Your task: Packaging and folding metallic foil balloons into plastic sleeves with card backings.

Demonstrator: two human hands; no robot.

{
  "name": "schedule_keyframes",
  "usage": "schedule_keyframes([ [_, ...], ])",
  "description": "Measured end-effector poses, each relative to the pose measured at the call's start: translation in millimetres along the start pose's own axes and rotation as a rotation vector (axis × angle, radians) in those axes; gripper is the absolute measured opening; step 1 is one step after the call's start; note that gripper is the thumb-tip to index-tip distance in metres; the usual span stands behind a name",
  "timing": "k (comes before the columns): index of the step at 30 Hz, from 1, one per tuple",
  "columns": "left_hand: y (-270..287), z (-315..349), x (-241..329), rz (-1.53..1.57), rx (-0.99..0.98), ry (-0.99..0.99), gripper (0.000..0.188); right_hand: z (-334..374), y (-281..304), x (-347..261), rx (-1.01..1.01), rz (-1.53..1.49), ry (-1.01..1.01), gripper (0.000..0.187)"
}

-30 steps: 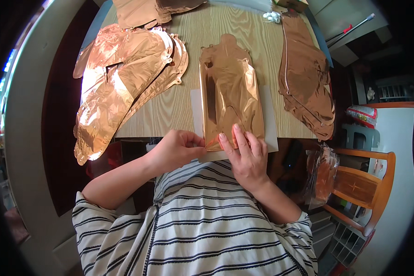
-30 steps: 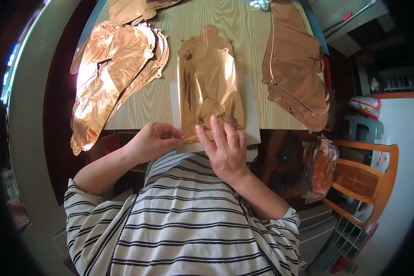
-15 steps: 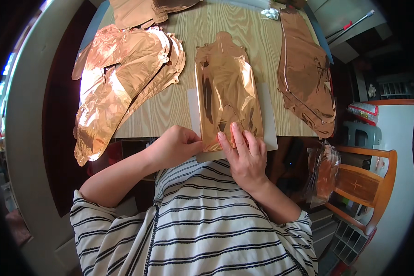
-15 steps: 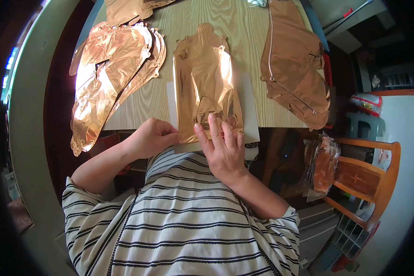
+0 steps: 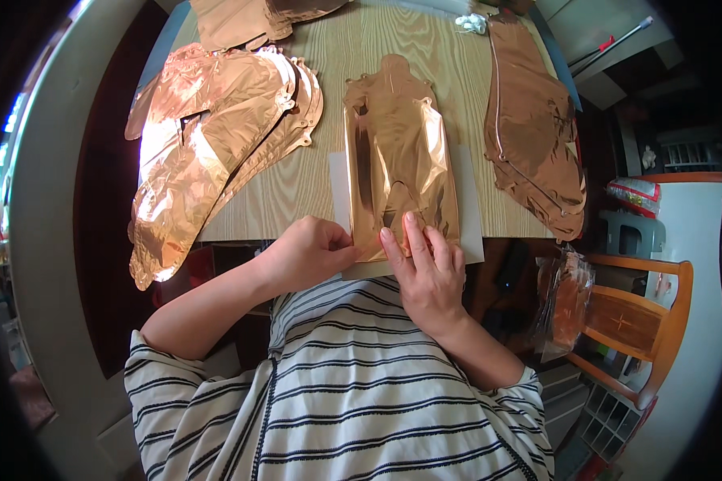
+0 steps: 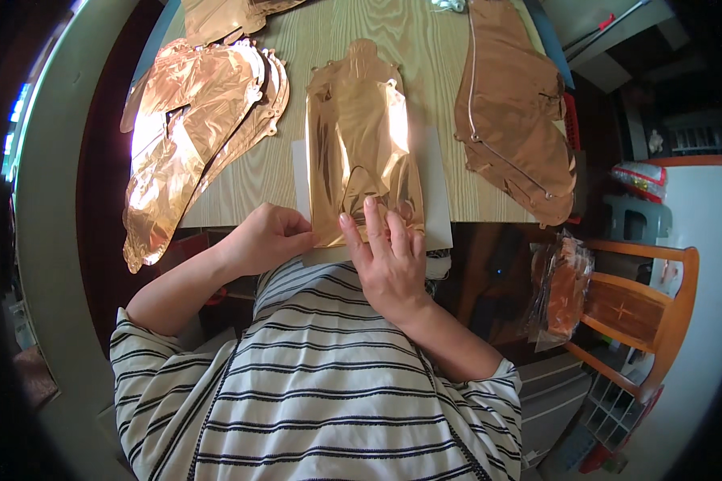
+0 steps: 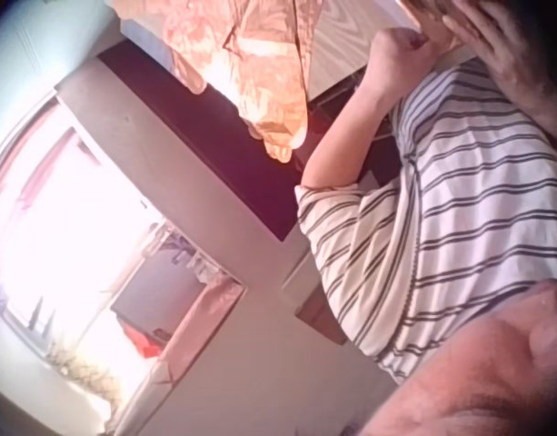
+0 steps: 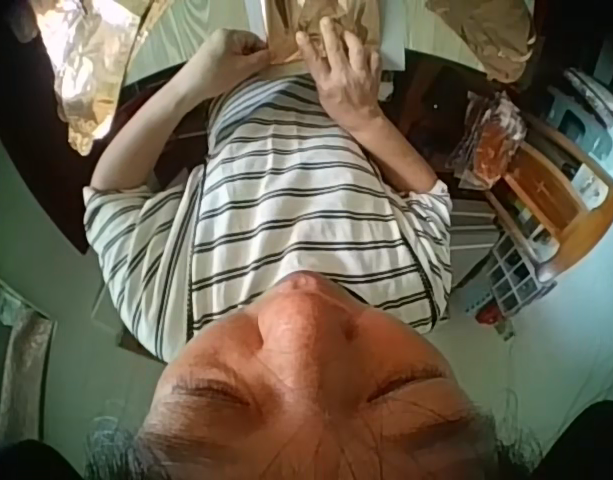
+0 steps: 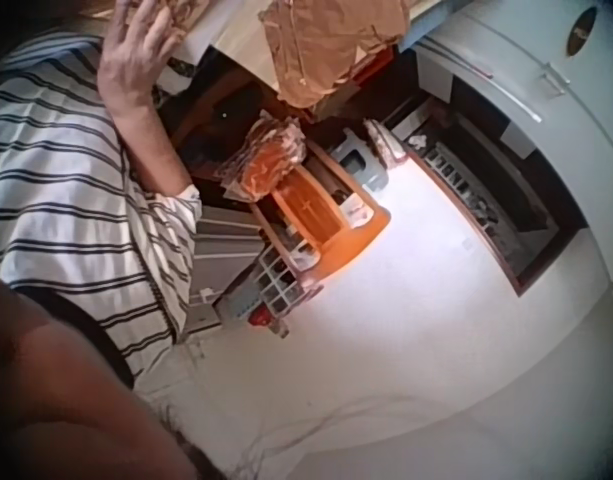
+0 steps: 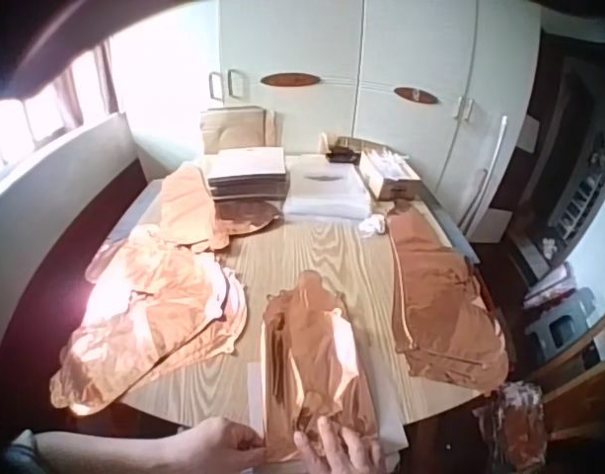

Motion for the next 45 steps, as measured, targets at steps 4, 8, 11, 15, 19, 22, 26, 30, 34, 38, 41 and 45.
schedule_keyframes([
  [4,2,3,11,0.066,-0.002,-0.010,0.023,-2,0,0,-0.005,0.025,-0.008,0.051],
  [8,-1,1,6,0.000,0.017,-0.056,0.022,-2,1,0,-0.008,0.027,-0.010,0.051],
  [11,-2,0,11,-0.090,-0.014,-0.096,0.021,-1,0,0,-0.017,0.030,-0.015,0.051],
  [15,-2,-2,14,-0.156,-0.057,-0.133,0.022,-1,1,-1,-0.008,0.037,-0.020,0.051],
  [19,3,-3,13,-0.131,-0.051,-0.111,0.025,-2,0,-3,-0.013,0.038,-0.024,0.051],
  [22,7,-3,17,-0.216,-0.017,-0.134,0.027,-1,-1,-3,-0.015,0.044,-0.030,0.051],
  [26,13,7,24,-0.448,0.126,-0.226,0.030,-2,-4,-2,-0.016,0.044,-0.040,0.052],
  [30,28,24,20,-0.396,0.247,-0.086,0.032,-2,-5,-1,-0.026,0.049,-0.053,0.053],
  [34,18,34,4,-0.120,0.359,-0.075,0.030,-1,-6,-3,-0.007,0.047,-0.056,0.053],
  [38,0,26,-19,0.219,0.469,-0.108,0.029,-2,0,-11,0.018,-0.015,-0.001,0.052],
  [41,-6,22,-24,0.346,0.475,-0.092,0.026,1,-4,-22,-0.032,-0.100,0.071,0.051],
  [45,-8,20,-21,0.451,0.471,-0.092,0.027,2,-12,-25,-0.088,-0.094,0.083,0.050],
])
Point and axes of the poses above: each hand's wrist, its own z-axis away from the middle knuckle, its own y-axis out of the back of the hand, x = y × z, the point moved 8 cm from there along -z, towards the middle knuckle, and after that the axes turned 15 degrees about -y, right-handed, at the moved point
